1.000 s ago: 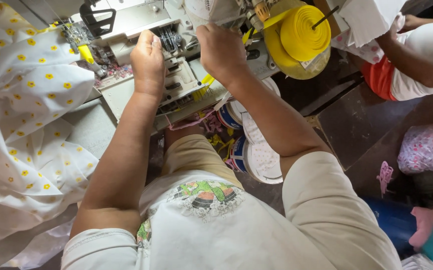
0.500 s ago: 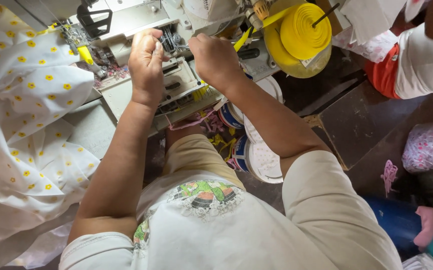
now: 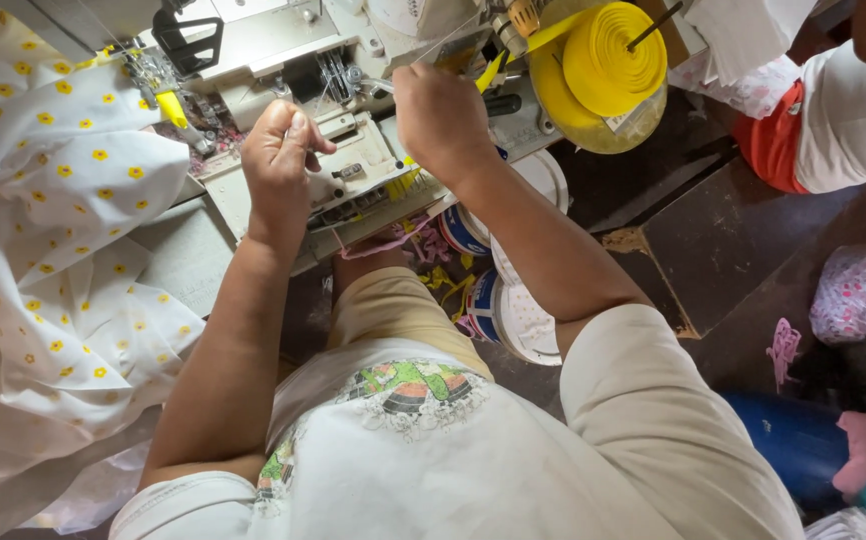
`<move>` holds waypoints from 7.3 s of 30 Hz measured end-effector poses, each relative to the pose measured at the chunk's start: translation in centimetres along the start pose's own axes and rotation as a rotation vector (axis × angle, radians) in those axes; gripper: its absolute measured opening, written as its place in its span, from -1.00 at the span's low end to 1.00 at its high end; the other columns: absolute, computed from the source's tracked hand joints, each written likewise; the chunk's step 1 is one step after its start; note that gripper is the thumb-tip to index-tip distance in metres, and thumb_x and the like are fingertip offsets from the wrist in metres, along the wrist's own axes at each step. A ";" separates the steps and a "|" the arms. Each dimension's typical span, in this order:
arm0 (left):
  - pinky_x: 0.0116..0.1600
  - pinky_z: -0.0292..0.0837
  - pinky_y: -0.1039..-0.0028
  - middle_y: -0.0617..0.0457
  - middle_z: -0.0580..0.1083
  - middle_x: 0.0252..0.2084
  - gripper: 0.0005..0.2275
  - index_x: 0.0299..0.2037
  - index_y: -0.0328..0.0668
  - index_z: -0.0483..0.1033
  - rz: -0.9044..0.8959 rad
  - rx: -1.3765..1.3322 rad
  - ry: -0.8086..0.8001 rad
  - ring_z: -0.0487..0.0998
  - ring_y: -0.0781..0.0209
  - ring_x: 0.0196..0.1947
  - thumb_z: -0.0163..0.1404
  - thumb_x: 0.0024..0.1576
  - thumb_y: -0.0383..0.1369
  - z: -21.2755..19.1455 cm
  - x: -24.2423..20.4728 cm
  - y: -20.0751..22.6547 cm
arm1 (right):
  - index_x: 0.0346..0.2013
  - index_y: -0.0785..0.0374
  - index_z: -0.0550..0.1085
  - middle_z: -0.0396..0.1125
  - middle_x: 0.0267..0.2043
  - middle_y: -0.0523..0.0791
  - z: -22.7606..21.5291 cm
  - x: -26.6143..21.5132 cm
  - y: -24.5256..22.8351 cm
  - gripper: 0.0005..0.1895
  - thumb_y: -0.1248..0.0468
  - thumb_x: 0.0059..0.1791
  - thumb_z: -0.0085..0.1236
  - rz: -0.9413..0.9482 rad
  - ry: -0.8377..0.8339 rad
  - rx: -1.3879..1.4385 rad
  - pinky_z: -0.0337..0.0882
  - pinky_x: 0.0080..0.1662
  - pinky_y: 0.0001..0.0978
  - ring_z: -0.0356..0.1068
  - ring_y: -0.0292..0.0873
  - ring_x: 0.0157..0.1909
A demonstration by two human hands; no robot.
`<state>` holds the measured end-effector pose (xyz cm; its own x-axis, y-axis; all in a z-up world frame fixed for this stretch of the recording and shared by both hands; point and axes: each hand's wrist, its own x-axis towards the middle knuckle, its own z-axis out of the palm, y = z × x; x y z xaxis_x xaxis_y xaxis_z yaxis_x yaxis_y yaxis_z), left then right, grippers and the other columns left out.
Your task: Threading an industrial sewing machine by guiding thread through tensioners and eyelets, then trimming with snips.
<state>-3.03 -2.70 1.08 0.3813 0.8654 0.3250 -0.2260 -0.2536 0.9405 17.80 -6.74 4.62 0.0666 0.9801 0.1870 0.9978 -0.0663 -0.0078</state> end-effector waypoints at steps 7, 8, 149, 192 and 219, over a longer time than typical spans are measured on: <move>-0.37 0.31 0.58 0.05 0.39 -0.41 -0.75 -0.43 -0.16 0.33 0.012 0.099 0.026 0.46 0.32 -0.43 -0.22 0.35 -0.49 -0.7 -1.3 1.6 | -0.42 0.29 0.46 0.39 -0.51 -0.11 -2.2 2.0 0.7 -0.88 0.49 -0.01 0.04 0.055 -0.018 -0.070 0.30 -0.59 -0.47 0.24 -0.27 -0.64; -0.36 0.31 0.57 0.04 0.40 -0.41 -0.75 -0.42 -0.17 0.34 0.001 0.094 0.018 0.41 0.32 -0.44 -0.22 0.35 -0.48 -0.7 -1.4 1.8 | -0.43 0.25 0.45 0.34 -0.54 -0.14 -2.2 2.5 0.5 -0.87 0.47 -0.01 0.06 0.066 -0.055 -0.054 0.25 -0.61 -0.44 0.21 -0.27 -0.64; -0.35 0.28 0.57 0.06 0.50 -0.47 -0.74 -0.46 -0.16 0.39 -0.140 0.301 0.021 0.34 0.37 -0.54 -0.18 0.33 -0.43 -1.7 -3.8 2.2 | -0.44 0.32 0.41 0.30 -0.58 -0.03 -0.3 -0.4 0.9 -0.81 0.62 -0.05 -0.04 0.106 -0.176 0.410 0.30 -0.54 -0.31 0.27 -0.14 -0.59; -0.19 0.44 0.23 -0.01 0.43 -0.31 -0.96 -0.28 -0.07 0.42 0.300 0.547 -0.457 0.51 -0.08 -0.31 -0.05 0.22 -0.39 1.0 -11.0 4.7 | 0.36 0.18 0.34 0.25 -0.38 -0.11 6.1 -7.5 -1.2 -0.44 0.34 0.02 0.01 -0.316 0.654 0.337 0.31 -0.22 -0.27 0.19 -0.12 -0.38; -0.28 0.42 0.24 0.05 0.31 -0.46 -0.85 -0.25 -0.11 0.44 0.371 0.643 -0.331 0.42 -0.08 -0.48 -0.18 0.35 -0.41 -1.4 -8.3 8.2 | 0.12 0.20 0.36 0.36 -0.31 0.04 4.9 -20.5 11.0 -0.66 0.13 0.10 -0.02 0.340 0.696 2.041 0.51 -0.13 -0.15 0.49 0.03 -0.29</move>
<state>-9.32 -11.34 5.98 0.6511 0.5291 0.5442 0.1311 -0.7847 0.6059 27.45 -26.59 -4.15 0.6485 0.7405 0.1762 -0.3871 0.5202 -0.7613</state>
